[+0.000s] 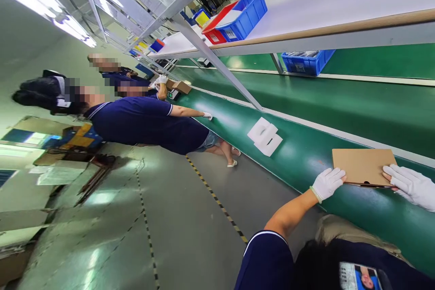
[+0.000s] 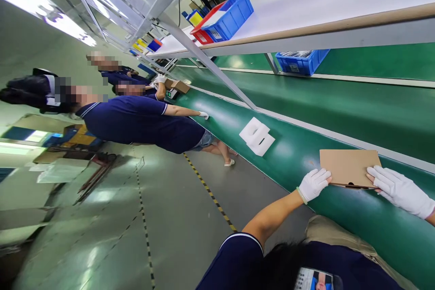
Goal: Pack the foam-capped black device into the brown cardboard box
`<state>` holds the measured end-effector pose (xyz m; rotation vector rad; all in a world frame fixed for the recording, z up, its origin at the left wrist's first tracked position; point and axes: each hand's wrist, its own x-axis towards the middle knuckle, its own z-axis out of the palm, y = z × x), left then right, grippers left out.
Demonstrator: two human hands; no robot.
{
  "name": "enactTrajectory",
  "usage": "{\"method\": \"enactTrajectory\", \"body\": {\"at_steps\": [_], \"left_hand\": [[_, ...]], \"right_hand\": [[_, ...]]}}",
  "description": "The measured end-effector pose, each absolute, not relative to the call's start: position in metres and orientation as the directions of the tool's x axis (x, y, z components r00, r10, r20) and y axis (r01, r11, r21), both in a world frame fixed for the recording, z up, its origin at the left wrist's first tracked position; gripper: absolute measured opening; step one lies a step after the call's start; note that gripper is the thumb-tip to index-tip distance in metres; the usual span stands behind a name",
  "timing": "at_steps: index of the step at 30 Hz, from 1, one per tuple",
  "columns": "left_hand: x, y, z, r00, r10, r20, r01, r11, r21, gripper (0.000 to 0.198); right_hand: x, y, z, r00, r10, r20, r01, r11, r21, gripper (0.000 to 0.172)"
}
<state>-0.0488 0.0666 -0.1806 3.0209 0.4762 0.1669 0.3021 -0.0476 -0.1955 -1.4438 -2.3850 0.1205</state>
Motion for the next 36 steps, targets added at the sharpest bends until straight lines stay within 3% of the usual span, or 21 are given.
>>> {"method": "enactTrajectory", "body": {"at_steps": [6, 15, 19, 22, 25, 36], "left_hand": [[-0.002, 0.043, -0.174, 0.911, 0.385, 0.146, 0.371, -0.921, 0.119, 0.030], [0.027, 0.026, -0.196, 0.810, 0.541, 0.225, 0.500, -0.839, 0.216, 0.022], [0.018, 0.023, -0.191, 0.775, 0.586, 0.237, 0.571, -0.810, 0.135, 0.036], [0.010, 0.015, -0.198, 0.679, 0.667, 0.307, 0.689, -0.723, 0.049, 0.034], [0.008, 0.013, -0.215, 0.640, 0.667, 0.381, 0.707, -0.705, 0.047, 0.029], [0.018, 0.014, -0.234, 0.581, 0.708, 0.402, 0.754, -0.654, 0.061, 0.033]], "right_hand": [[0.306, -0.042, -0.195, -0.496, 0.815, 0.300, 0.793, 0.566, -0.224, 0.034], [0.306, -0.048, -0.219, -0.574, 0.752, 0.325, 0.758, 0.638, -0.137, 0.044], [0.305, -0.049, -0.220, -0.550, 0.767, 0.330, 0.779, 0.613, -0.127, 0.045], [0.305, -0.050, -0.218, -0.551, 0.766, 0.333, 0.777, 0.615, -0.129, 0.046], [0.306, -0.049, -0.216, -0.564, 0.746, 0.353, 0.764, 0.634, -0.119, 0.045], [0.237, -0.029, -0.166, -0.341, 0.855, 0.392, 0.873, 0.442, -0.205, 0.012]]}}
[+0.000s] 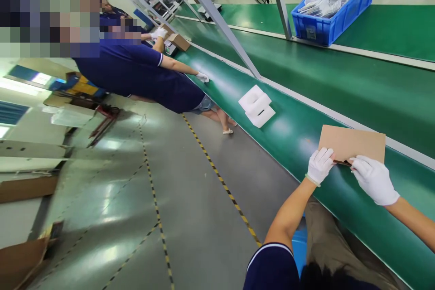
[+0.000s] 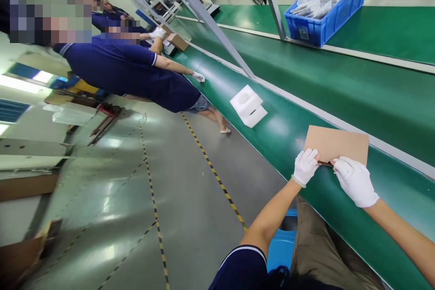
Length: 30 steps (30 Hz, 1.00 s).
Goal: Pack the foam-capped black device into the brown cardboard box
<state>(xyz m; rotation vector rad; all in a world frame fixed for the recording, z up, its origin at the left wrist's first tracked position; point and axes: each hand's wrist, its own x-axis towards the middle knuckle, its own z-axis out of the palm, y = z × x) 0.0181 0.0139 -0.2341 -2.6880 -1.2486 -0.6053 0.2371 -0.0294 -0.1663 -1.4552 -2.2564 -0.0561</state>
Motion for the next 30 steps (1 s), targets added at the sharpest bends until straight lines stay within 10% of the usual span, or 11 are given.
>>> {"method": "enactTrajectory", "body": {"at_steps": [30], "left_hand": [[0.033, 0.009, -0.254, 0.450, 0.835, 0.316, 0.826, -0.524, 0.208, 0.054]], "right_hand": [[0.216, -0.027, -0.190, -0.222, 0.891, 0.396, 0.923, 0.323, -0.209, 0.014]]}}
